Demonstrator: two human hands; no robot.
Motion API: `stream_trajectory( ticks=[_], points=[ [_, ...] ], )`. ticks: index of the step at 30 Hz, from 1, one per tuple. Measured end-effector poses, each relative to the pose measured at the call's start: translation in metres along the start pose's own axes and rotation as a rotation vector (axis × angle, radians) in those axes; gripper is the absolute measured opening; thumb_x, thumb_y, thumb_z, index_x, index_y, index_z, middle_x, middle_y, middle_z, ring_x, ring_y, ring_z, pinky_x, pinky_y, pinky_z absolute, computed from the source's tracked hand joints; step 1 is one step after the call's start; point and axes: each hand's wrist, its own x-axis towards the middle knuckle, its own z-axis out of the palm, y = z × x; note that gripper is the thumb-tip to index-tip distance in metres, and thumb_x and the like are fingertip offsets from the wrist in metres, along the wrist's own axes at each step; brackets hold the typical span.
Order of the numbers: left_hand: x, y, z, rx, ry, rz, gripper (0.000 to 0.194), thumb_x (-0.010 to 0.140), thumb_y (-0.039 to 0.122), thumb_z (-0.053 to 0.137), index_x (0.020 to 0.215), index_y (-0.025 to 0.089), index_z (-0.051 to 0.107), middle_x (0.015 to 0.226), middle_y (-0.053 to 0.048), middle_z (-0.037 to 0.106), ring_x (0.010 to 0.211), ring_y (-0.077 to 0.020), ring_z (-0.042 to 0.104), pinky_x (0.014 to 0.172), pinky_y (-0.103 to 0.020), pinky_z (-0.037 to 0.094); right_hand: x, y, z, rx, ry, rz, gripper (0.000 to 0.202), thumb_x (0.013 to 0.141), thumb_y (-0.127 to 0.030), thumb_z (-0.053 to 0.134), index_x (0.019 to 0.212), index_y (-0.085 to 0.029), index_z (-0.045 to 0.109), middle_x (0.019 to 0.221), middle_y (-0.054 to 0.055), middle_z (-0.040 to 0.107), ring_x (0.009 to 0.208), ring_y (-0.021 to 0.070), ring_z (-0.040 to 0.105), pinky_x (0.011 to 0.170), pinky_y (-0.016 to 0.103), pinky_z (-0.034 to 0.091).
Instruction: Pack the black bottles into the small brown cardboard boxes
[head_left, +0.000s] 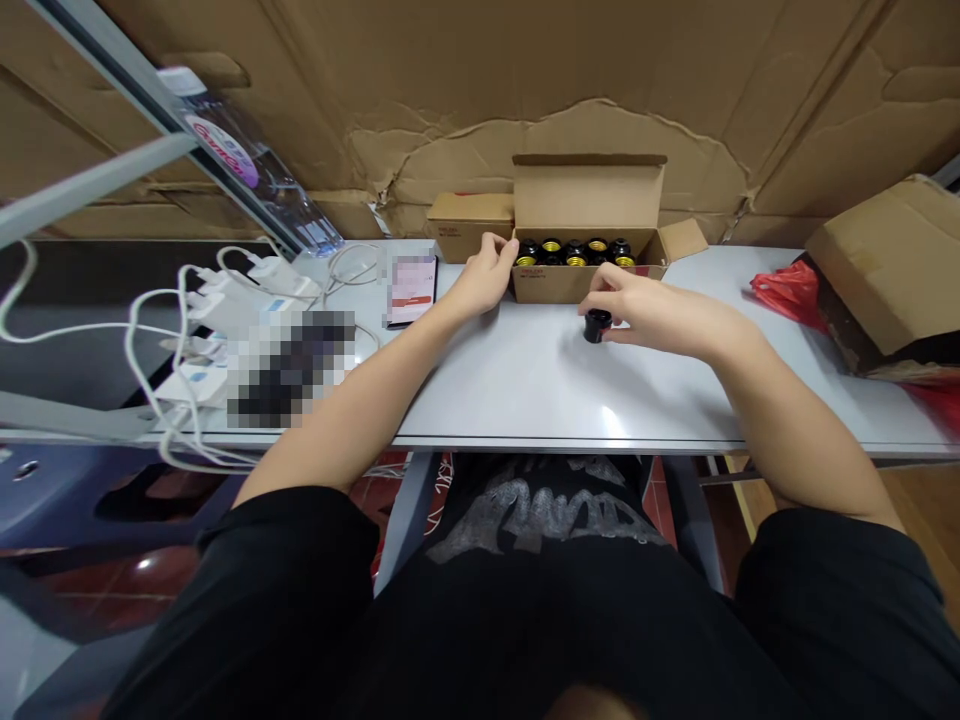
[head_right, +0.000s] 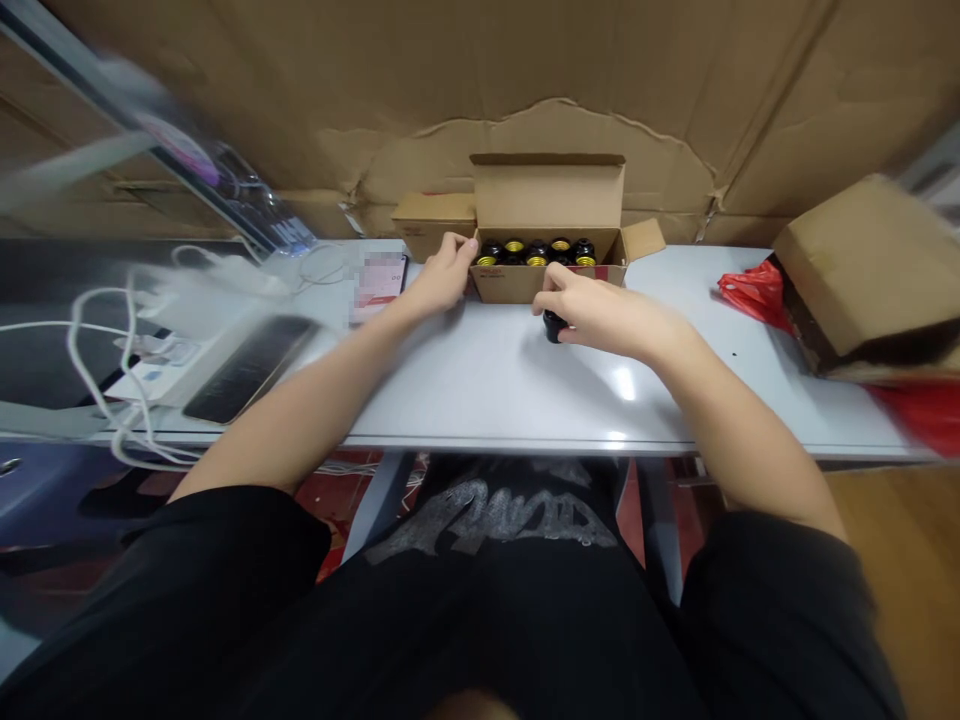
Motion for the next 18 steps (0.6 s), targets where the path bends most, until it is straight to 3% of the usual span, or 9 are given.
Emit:
stream_trajectory(
  ticks=[4, 7, 9, 11, 13, 15, 18],
  points=[
    [0.001, -0.001, 0.0, -0.005, 0.006, 0.0, 0.045, 0.13, 0.07, 0.058, 0.137, 0.027, 0.07, 0.129, -0.018, 0.088, 0.156, -0.0416, 0.084, 0.143, -0.055, 0.056, 0.007, 0.009, -0.004, 0.031, -0.049, 0.041, 0.038, 0.109, -0.029, 0.086, 0.146, -0.026, 0.086, 0.159, 0.018, 0.069, 0.103, 0.0315, 0.079, 0.098, 0.052, 0.068],
    [0.001, 0.0, 0.001, 0.0, 0.006, -0.005, 0.045, 0.13, 0.07, 0.059, 0.138, 0.027, 0.071, 0.127, -0.017, 0.088, 0.156, -0.0411, 0.085, 0.143, -0.055, 0.057, 0.014, 0.013, 0.002, 0.06, -0.149, 0.06, 0.029, 0.109, -0.026, 0.082, 0.137, -0.024, 0.085, 0.141, 0.015, 0.076, 0.102, 0.0326, 0.081, 0.097, 0.05, 0.065],
    [0.001, 0.0, 0.001, 0.0, 0.007, -0.003, 0.047, 0.13, 0.071, 0.059, 0.139, 0.027, 0.071, 0.127, -0.017, 0.088, 0.154, -0.0401, 0.086, 0.143, -0.055, 0.058, 0.017, 0.015, 0.007, 0.117, -0.183, 0.042, 0.045, 0.106, -0.026, 0.083, 0.15, -0.024, 0.083, 0.137, 0.014, 0.08, 0.107, 0.0346, 0.083, 0.097, 0.049, 0.064],
    [0.001, 0.001, 0.001, 0.008, 0.004, -0.001, 0.047, 0.131, 0.07, 0.057, 0.141, 0.026, 0.071, 0.127, -0.016, 0.087, 0.153, -0.0394, 0.086, 0.143, -0.055, 0.058, 0.019, 0.017, 0.011, 0.186, -0.168, 0.0, 0.066, 0.104, -0.031, 0.086, 0.17, -0.026, 0.077, 0.148, 0.016, 0.08, 0.113, 0.0357, 0.083, 0.1, 0.049, 0.065],
    [0.0, 0.001, 0.001, 0.022, -0.007, 0.006, 0.048, 0.133, 0.068, 0.052, 0.145, 0.025, 0.07, 0.126, -0.016, 0.086, 0.153, -0.0394, 0.086, 0.143, -0.055, 0.058, 0.019, 0.018, 0.015, 0.26, -0.15, -0.062, 0.072, 0.107, -0.042, 0.086, 0.177, -0.03, 0.076, 0.156, 0.016, 0.079, 0.115, 0.0348, 0.084, 0.1, 0.048, 0.065],
    [0.0, 0.001, 0.0, 0.034, -0.016, 0.015, 0.05, 0.133, 0.067, 0.05, 0.148, 0.024, 0.07, 0.126, -0.017, 0.086, 0.154, -0.0399, 0.085, 0.143, -0.056, 0.058, 0.021, 0.017, 0.019, 0.309, -0.139, -0.115, 0.059, 0.112, -0.05, 0.082, 0.168, -0.03, 0.082, 0.15, 0.015, 0.081, 0.111, 0.0333, 0.083, 0.099, 0.048, 0.065],
    [0.0, -0.001, 0.0, 0.028, -0.016, 0.017, 0.049, 0.133, 0.067, 0.051, 0.147, 0.024, 0.071, 0.129, -0.017, 0.086, 0.159, -0.0409, 0.083, 0.144, -0.057, 0.057, 0.024, 0.013, 0.022, 0.303, -0.077, -0.146, 0.04, 0.111, -0.045, 0.078, 0.145, -0.025, 0.088, 0.13, 0.014, 0.085, 0.103, 0.0316, 0.081, 0.097, 0.047, 0.063]
  ],
)
